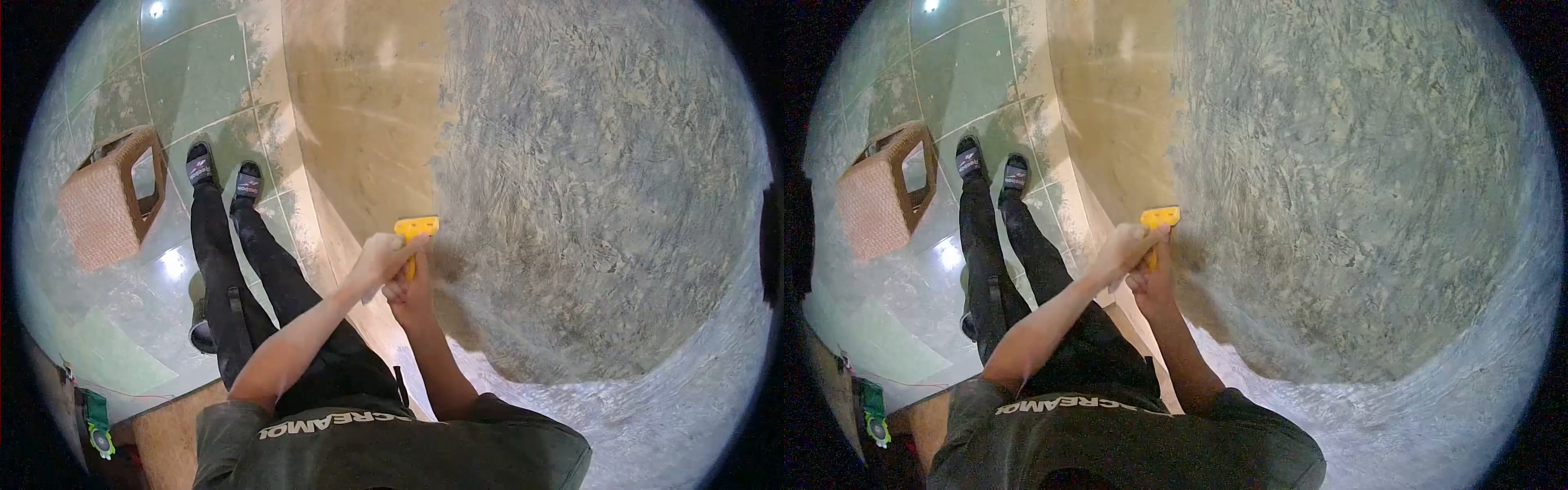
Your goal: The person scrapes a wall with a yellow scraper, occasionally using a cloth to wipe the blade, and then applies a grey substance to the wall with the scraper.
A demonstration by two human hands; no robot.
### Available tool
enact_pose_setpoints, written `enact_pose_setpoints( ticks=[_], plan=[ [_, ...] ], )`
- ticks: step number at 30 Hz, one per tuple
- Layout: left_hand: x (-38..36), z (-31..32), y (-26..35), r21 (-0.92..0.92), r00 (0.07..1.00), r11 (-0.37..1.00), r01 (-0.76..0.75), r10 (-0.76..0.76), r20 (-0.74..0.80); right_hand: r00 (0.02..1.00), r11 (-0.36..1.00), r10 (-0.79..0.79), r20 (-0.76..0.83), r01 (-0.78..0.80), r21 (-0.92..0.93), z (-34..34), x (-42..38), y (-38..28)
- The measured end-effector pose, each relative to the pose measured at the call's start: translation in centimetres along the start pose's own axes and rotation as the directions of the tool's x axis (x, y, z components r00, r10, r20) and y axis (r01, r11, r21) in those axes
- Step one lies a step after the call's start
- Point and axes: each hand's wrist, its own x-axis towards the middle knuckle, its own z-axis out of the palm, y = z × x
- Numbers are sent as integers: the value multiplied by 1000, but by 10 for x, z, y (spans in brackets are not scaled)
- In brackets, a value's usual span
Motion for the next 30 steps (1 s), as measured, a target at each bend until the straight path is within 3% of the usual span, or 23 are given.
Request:
enact_pose_setpoints(
  ticks=[2,3,4,5,6,7,8,9,10,12,13,15,16,17,18,20,22,24,25,27,28,29,30],
  plan=[
    [3,25,-8,-58,963,998,-1,-15,-268,994,995,93,54,-91,-29,-4,10,-6],
    [17,-2,-9,-572,924,746,341,-379,56,988,998,46,148,-40,-43,10,24,-17],
    [27,-27,-10,-576,922,739,348,-382,67,973,999,8,232,5,-54,17,33,-22],
    [41,-53,-15,-663,890,631,404,-440,123,973,999,7,229,6,-53,23,43,-24],
    [50,-70,-19,-732,857,517,444,-485,177,934,999,2,357,-21,50,33,55,-25],
    [46,-73,-16,-730,857,520,444,-483,178,881,987,-9,472,-68,146,38,59,-24],
    [37,-73,-11,-712,856,520,472,-465,227,880,987,-6,474,-72,146,38,52,-19],
    [27,-73,-7,-694,852,522,496,-445,274,951,996,-7,310,-20,85,35,38,-12],
    [13,-52,-4,-695,852,520,496,-445,276,991,1000,-23,130,21,13,28,24,-6],
    [-4,9,-10,-668,941,741,75,-275,-199,993,999,28,117,-30,18,9,8,0],
    [5,16,-16,-667,938,742,70,-276,-209,990,996,82,113,-85,21,5,8,-3],
    [29,10,-22,-767,859,605,214,-490,-146,982,999,47,182,-44,-17,23,30,-20],
    [34,-1,-26,-772,858,593,228,-498,-129,973,999,18,229,-9,-41,28,38,-25],
    [47,-51,-24,-825,859,454,337,-507,72,974,999,21,225,-12,-44,34,50,-29],
    [57,-80,-25,-838,838,319,442,-479,261,941,999,10,337,-22,32,44,64,-33],
    [46,-59,-29,-806,845,390,446,-480,235,904,993,-3,428,-47,107,40,63,-25],
    [33,-31,-27,-770,856,471,430,-483,183,988,1000,-1,153,5,-30,20,44,-10],
    [5,3,-10,-708,905,612,352,-414,92,990,999,42,137,-37,-34,-1,16,0],
    [9,5,-13,-710,905,613,347,-417,82,987,996,83,139,-78,-41,-3,13,-1],
    [18,-5,-17,-606,912,794,-36,-222,-344,992,996,75,105,-69,-60,24,31,-13],
    [24,-15,-22,-612,913,790,-29,-228,-337,996,995,74,43,-71,-67,33,40,-17],
    [41,-56,-24,-709,915,670,222,-394,-86,893,999,30,449,-41,15,24,65,-25],
    [56,-88,-27,-726,844,515,455,-509,168,890,999,30,455,-41,14,36,81,-32]
  ],
)
